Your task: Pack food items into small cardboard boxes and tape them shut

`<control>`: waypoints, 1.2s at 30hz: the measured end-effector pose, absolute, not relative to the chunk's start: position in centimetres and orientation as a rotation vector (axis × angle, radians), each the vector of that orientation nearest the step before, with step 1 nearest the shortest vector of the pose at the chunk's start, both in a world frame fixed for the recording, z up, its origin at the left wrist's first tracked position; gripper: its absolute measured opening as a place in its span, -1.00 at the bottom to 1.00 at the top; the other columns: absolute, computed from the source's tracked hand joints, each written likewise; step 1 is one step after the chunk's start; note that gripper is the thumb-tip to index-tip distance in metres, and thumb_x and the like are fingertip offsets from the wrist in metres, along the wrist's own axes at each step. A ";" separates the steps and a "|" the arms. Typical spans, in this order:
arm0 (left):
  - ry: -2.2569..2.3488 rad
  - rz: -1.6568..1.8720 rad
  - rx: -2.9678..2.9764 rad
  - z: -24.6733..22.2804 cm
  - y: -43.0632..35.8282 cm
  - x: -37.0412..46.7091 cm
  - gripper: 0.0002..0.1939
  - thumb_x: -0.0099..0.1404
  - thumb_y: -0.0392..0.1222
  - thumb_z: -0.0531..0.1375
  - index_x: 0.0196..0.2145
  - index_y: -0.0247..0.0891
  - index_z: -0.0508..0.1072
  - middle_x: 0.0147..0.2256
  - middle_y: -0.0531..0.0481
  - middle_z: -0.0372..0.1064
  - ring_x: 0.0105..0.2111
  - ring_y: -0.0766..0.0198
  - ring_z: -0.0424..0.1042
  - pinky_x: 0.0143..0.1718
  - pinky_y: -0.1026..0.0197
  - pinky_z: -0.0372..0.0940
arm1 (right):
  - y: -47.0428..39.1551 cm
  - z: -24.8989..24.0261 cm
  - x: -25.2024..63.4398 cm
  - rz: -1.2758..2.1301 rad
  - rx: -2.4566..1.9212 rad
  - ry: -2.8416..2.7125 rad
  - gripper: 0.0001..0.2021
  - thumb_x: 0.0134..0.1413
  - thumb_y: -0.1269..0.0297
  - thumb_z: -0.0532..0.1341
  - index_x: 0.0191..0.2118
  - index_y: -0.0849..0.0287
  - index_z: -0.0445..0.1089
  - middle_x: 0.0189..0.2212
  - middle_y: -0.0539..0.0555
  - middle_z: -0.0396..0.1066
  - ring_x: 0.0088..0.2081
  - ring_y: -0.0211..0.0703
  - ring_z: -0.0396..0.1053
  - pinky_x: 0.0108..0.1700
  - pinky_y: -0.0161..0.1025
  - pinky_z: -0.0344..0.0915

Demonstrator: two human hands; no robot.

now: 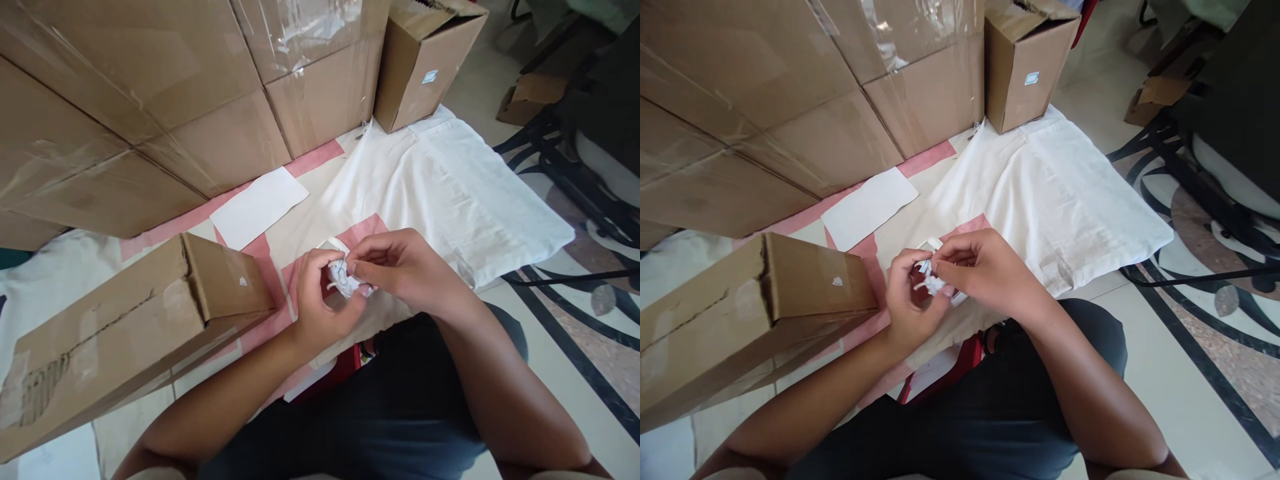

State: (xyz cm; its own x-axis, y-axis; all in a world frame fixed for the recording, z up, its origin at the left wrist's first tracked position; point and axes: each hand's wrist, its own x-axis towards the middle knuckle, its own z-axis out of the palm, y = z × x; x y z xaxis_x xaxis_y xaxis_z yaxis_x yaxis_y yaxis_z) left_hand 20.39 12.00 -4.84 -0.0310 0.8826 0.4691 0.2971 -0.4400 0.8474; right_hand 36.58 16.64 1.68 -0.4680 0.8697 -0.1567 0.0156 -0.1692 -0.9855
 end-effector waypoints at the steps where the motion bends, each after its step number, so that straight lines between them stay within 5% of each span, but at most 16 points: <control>1: 1.212 1.492 1.715 -4.8 12.0 20.3 -0.64 0.33 -0.09 0.28 0.05 -0.13 0.39 -0.19 -0.05 0.35 -0.25 0.18 0.39 -0.20 0.09 0.34 | 16.7 1.7 36.6 1.708 -1.043 -1.447 -0.93 0.09 0.37 0.35 -0.40 0.17 0.58 -0.44 0.02 0.56 -0.40 -0.20 0.48 -0.36 -0.27 0.37; 5: 1.176 1.525 1.641 -4.9 12.0 20.1 -0.75 0.47 -0.07 0.11 0.03 -0.13 0.45 -0.23 -0.04 0.39 -0.23 0.18 0.41 -0.15 0.08 0.33 | 16.7 1.9 36.4 1.654 -1.038 -1.477 -0.91 0.09 0.41 0.33 -0.42 0.18 0.56 -0.47 -0.01 0.53 -0.43 -0.26 0.43 -0.38 -0.30 0.32; 13: 1.241 1.589 1.582 -4.7 12.1 20.5 -0.88 0.49 -0.15 0.15 -0.10 -0.13 0.48 -0.22 0.00 0.47 -0.19 0.22 0.46 -0.12 0.13 0.35 | 16.6 2.0 36.3 1.622 -1.070 -1.509 -0.89 0.09 0.38 0.32 -0.44 0.18 0.53 -0.49 -0.01 0.49 -0.43 -0.27 0.38 -0.39 -0.31 0.29; 36: 1.220 1.658 1.571 -4.4 12.4 20.7 -0.89 0.51 -0.27 0.12 -0.17 -0.16 0.45 -0.26 0.04 0.42 -0.21 0.32 0.44 -0.12 0.23 0.36 | 16.3 1.5 35.2 1.653 -1.189 -1.373 -0.89 -0.06 0.35 0.27 -0.54 0.21 0.44 -0.58 -0.04 0.40 -0.50 -0.32 0.29 -0.45 -0.33 0.15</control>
State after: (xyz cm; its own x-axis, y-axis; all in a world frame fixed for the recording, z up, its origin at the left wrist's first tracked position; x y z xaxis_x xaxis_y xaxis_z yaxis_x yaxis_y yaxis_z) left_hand 20.74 12.40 -4.35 -0.1700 0.8651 0.4719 0.1928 -0.4404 0.8768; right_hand 35.22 16.32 1.50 -0.3580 0.9064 -0.2240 0.0540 -0.2194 -0.9741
